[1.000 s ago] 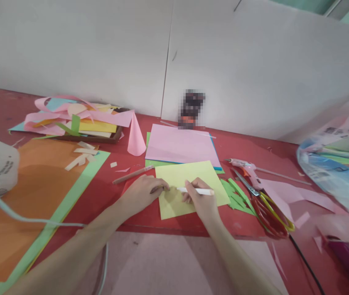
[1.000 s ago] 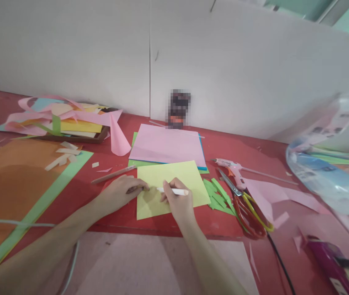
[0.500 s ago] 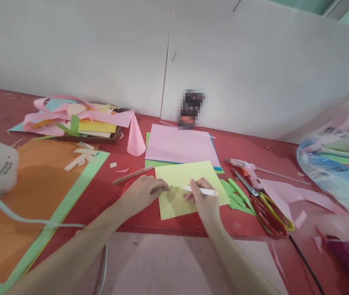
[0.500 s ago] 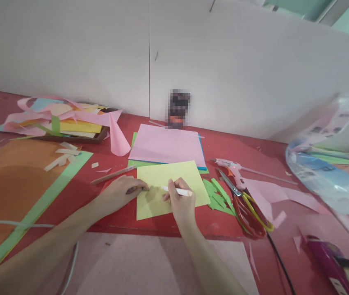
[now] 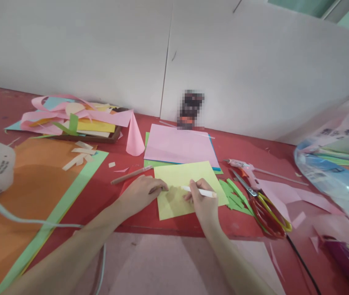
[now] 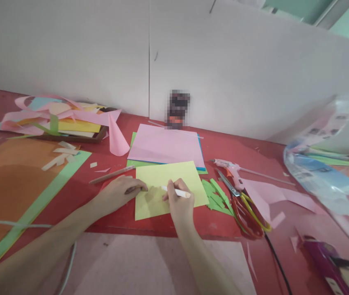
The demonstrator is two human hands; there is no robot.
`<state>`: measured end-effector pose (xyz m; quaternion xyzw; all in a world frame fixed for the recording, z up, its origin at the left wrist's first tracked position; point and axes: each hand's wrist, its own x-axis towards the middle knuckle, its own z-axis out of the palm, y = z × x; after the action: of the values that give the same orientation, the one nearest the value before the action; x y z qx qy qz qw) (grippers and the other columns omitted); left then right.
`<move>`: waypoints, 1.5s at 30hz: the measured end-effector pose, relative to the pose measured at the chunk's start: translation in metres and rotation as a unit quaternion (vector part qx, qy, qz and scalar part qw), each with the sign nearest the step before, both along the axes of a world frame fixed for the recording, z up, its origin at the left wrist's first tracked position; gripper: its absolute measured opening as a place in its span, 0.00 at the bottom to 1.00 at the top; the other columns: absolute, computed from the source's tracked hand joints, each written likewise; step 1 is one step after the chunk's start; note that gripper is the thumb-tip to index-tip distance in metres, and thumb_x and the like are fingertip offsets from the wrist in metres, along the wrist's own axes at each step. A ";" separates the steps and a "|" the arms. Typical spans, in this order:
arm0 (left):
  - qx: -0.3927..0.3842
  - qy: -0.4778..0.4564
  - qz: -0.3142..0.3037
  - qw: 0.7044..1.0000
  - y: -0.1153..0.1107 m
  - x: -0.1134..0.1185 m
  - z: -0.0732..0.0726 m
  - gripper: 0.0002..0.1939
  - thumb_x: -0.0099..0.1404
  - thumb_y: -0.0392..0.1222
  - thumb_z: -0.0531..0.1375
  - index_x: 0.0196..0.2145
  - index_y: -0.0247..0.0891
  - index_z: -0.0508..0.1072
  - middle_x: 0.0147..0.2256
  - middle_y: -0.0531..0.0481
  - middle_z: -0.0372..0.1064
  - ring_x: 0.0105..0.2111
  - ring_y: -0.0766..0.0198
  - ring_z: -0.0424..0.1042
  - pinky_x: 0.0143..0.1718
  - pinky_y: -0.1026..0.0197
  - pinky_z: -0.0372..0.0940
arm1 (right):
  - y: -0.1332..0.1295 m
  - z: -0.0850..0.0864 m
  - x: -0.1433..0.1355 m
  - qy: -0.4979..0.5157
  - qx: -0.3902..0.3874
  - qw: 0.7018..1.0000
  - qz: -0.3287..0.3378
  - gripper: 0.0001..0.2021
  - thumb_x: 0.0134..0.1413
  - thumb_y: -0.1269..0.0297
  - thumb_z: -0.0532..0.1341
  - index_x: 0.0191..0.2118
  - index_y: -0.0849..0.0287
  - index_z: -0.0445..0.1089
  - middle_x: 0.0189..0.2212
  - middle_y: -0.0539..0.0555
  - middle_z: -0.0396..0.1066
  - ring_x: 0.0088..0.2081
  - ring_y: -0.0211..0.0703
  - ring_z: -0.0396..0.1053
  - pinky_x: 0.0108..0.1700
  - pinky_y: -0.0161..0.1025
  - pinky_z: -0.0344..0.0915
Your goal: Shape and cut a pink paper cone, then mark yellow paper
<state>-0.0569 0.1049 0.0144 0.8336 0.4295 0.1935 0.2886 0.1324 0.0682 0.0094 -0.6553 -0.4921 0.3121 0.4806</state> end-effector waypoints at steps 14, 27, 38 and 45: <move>0.007 -0.011 0.000 1.000 0.001 0.000 -0.003 0.12 0.61 0.34 0.50 0.35 0.43 0.72 0.33 0.56 0.73 0.33 0.67 0.69 0.34 0.65 0.59 | 0.001 -0.001 0.001 -0.002 -0.008 1.000 -0.019 0.16 0.51 0.55 0.55 0.18 0.56 0.56 0.12 0.47 0.65 0.15 0.35 0.61 0.19 0.31 0.57; 0.005 -0.006 0.003 1.000 0.002 0.000 -0.006 0.12 0.61 0.35 0.50 0.35 0.43 0.72 0.34 0.57 0.73 0.33 0.67 0.69 0.35 0.66 0.59 | 0.000 -0.001 0.001 0.028 -0.004 0.998 -0.057 0.15 0.51 0.60 0.55 0.17 0.56 0.53 0.08 0.43 0.57 0.14 0.34 0.62 0.19 0.30 0.60; 0.002 -0.006 0.003 1.000 0.002 -0.001 -0.006 0.12 0.61 0.35 0.50 0.35 0.44 0.72 0.35 0.57 0.73 0.34 0.67 0.69 0.35 0.65 0.60 | -0.001 -0.002 0.006 0.108 0.029 0.992 -0.056 0.15 0.49 0.63 0.56 0.17 0.57 0.53 0.07 0.40 0.51 0.13 0.33 0.59 0.20 0.30 0.63; 0.003 -0.001 0.004 1.000 0.001 -0.002 -0.006 0.12 0.62 0.36 0.50 0.36 0.44 0.72 0.34 0.57 0.73 0.34 0.67 0.69 0.36 0.65 0.60 | 0.011 -0.002 0.021 0.104 0.034 0.993 0.041 0.15 0.51 0.54 0.57 0.20 0.58 0.60 0.09 0.44 0.59 0.15 0.34 0.63 0.22 0.30 0.62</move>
<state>-0.0586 0.1063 0.0082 0.8326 0.4319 0.1970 0.2854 0.1530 0.0788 0.0076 -0.5820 -0.4759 0.3815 0.5379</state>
